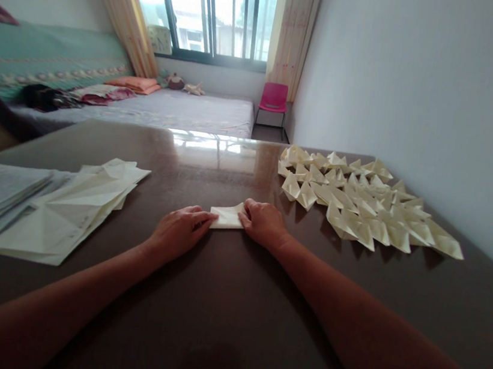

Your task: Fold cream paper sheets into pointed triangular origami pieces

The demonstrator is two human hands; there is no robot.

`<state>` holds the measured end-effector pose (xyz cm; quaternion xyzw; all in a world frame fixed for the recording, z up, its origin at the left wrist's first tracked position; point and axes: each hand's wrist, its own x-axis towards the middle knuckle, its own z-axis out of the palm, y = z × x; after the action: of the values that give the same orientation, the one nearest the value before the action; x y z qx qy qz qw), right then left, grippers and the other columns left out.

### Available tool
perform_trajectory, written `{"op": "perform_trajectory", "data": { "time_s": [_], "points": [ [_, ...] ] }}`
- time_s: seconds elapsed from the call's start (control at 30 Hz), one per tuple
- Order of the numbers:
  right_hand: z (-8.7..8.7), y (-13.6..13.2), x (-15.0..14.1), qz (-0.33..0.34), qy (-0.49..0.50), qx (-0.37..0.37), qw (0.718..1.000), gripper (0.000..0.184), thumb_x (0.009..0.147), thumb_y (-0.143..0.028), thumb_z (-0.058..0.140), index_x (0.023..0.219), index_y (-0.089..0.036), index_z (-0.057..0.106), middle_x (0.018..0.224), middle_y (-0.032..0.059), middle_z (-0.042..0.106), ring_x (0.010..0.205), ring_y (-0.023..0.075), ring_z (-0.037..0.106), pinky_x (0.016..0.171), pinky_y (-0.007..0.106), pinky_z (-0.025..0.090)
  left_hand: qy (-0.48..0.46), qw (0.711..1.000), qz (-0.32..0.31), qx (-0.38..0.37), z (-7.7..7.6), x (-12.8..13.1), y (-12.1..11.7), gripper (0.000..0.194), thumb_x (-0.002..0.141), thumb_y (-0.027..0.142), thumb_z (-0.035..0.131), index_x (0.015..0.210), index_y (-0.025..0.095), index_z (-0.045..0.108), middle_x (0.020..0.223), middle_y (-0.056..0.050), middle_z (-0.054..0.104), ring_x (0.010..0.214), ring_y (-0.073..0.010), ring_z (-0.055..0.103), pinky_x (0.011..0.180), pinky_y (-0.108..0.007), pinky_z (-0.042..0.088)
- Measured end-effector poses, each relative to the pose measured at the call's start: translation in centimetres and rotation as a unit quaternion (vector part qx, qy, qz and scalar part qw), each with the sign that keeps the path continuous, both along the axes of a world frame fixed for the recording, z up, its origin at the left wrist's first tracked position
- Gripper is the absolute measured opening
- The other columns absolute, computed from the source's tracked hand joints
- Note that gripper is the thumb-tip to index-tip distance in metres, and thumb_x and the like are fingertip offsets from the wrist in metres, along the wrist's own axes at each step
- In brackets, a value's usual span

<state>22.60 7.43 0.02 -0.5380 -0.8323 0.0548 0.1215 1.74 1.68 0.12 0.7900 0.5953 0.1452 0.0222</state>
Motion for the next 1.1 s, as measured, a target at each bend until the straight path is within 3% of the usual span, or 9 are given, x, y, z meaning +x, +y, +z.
{"op": "perform_trajectory", "data": {
  "time_s": [0.27, 0.4, 0.5, 0.67, 0.8, 0.87, 0.93, 1.0, 1.1],
  "points": [
    [0.2, 0.1, 0.0, 0.006, 0.002, -0.014, 1.000, 0.022, 0.088, -0.041, 0.049, 0.085, -0.021, 0.057, 0.077, 0.0030, 0.068, 0.070, 0.0160, 0.059, 0.057, 0.025, 0.027, 0.066, 0.997, -0.026, 0.032, 0.0, 0.2, -0.1, 0.035, 0.096, 0.039, 0.034, 0.105, 0.029, 0.066, 0.094, -0.003, 0.060, 0.088, -0.0184, 0.056, 0.067, -0.027, 0.045],
    [0.2, 0.1, 0.0, 0.002, -0.008, -0.014, 1.000, 0.022, 0.088, -0.041, 0.049, 0.087, -0.021, 0.058, 0.079, 0.0035, 0.068, 0.071, 0.0166, 0.060, 0.056, 0.025, 0.027, 0.070, 0.989, -0.111, 0.070, 0.0, 0.0, -0.2, 0.030, 0.095, 0.027, 0.039, 0.112, 0.027, 0.064, 0.106, -0.004, 0.061, 0.101, -0.0202, 0.051, 0.080, -0.029, 0.047],
    [0.1, 0.1, -0.1, 0.001, -0.010, -0.013, 1.000, 0.022, 0.088, -0.041, 0.048, 0.089, -0.021, 0.058, 0.080, 0.0040, 0.069, 0.072, 0.0168, 0.061, 0.056, 0.025, 0.028, 0.084, 0.983, -0.153, 0.055, 0.4, -0.2, -0.5, 0.034, 0.094, 0.020, 0.040, 0.119, 0.029, 0.060, 0.108, -0.003, 0.062, 0.097, -0.0193, 0.052, 0.081, -0.030, 0.047],
    [-0.4, 0.2, 0.0, 0.002, 0.006, -0.006, 1.000, 0.021, 0.089, -0.040, 0.050, 0.092, -0.021, 0.058, 0.081, 0.0038, 0.069, 0.074, 0.0174, 0.062, 0.057, 0.025, 0.031, 0.142, 0.977, -0.152, 0.039, 1.1, 0.1, -1.2, 0.041, 0.092, 0.016, 0.042, 0.127, 0.032, 0.054, 0.106, -0.004, 0.061, 0.095, -0.0199, 0.052, 0.073, -0.030, 0.046],
    [0.2, -0.1, 0.3, 0.003, 0.037, -0.010, 0.999, 0.033, 0.090, -0.039, 0.052, 0.115, -0.018, 0.052, 0.088, 0.0048, 0.069, 0.080, 0.0174, 0.064, 0.063, 0.024, 0.038, 0.177, 0.973, -0.136, 0.053, 1.1, 0.7, -1.7, 0.036, 0.093, 0.021, 0.044, 0.126, 0.029, 0.054, 0.104, -0.005, 0.060, 0.096, -0.0212, 0.051, 0.076, -0.031, 0.045],
    [1.3, -0.9, 0.4, 0.010, 0.012, 0.028, 0.999, 0.042, 0.093, -0.036, 0.048, 0.130, -0.017, 0.044, 0.102, 0.0102, 0.067, 0.089, 0.0198, 0.064, 0.067, 0.024, 0.042, 0.188, 0.972, -0.127, 0.060, 1.0, 0.9, -1.8, 0.034, 0.094, 0.023, 0.042, 0.125, 0.028, 0.055, 0.103, -0.006, 0.060, 0.096, -0.0216, 0.051, 0.077, -0.032, 0.044],
    [2.4, -2.3, 0.2, 0.037, -0.051, 0.080, 0.995, 0.040, 0.096, -0.028, 0.039, 0.135, -0.019, 0.043, 0.118, 0.0147, 0.060, 0.101, 0.0235, 0.062, 0.068, 0.026, 0.044, 0.195, 0.971, -0.120, 0.064, 1.0, 1.1, -1.9, 0.034, 0.094, 0.024, 0.042, 0.125, 0.028, 0.055, 0.103, -0.006, 0.059, 0.096, -0.0217, 0.051, 0.077, -0.032, 0.043],
    [3.2, -4.0, -0.3, 0.100, -0.118, 0.055, 0.986, 0.037, 0.095, -0.022, 0.037, 0.130, -0.021, 0.049, 0.115, 0.0144, 0.061, 0.094, 0.0236, 0.065, 0.067, 0.027, 0.046, 0.198, 0.971, -0.116, 0.063, 1.0, 1.2, -2.0, 0.035, 0.094, 0.024, 0.043, 0.126, 0.028, 0.054, 0.103, -0.006, 0.059, 0.096, -0.0216, 0.051, 0.077, -0.032, 0.043],
    [3.4, -6.0, -1.3, 0.134, -0.173, 0.000, 0.976, 0.041, 0.095, -0.016, 0.031, 0.132, -0.015, 0.048, 0.106, 0.0172, 0.065, 0.085, 0.0234, 0.068, 0.065, 0.029, 0.048, 0.195, 0.973, -0.114, 0.058, 1.2, 1.3, -2.1, 0.035, 0.093, 0.024, 0.044, 0.127, 0.029, 0.054, 0.101, -0.007, 0.060, 0.096, -0.0219, 0.052, 0.077, -0.033, 0.042]
  ]
}}
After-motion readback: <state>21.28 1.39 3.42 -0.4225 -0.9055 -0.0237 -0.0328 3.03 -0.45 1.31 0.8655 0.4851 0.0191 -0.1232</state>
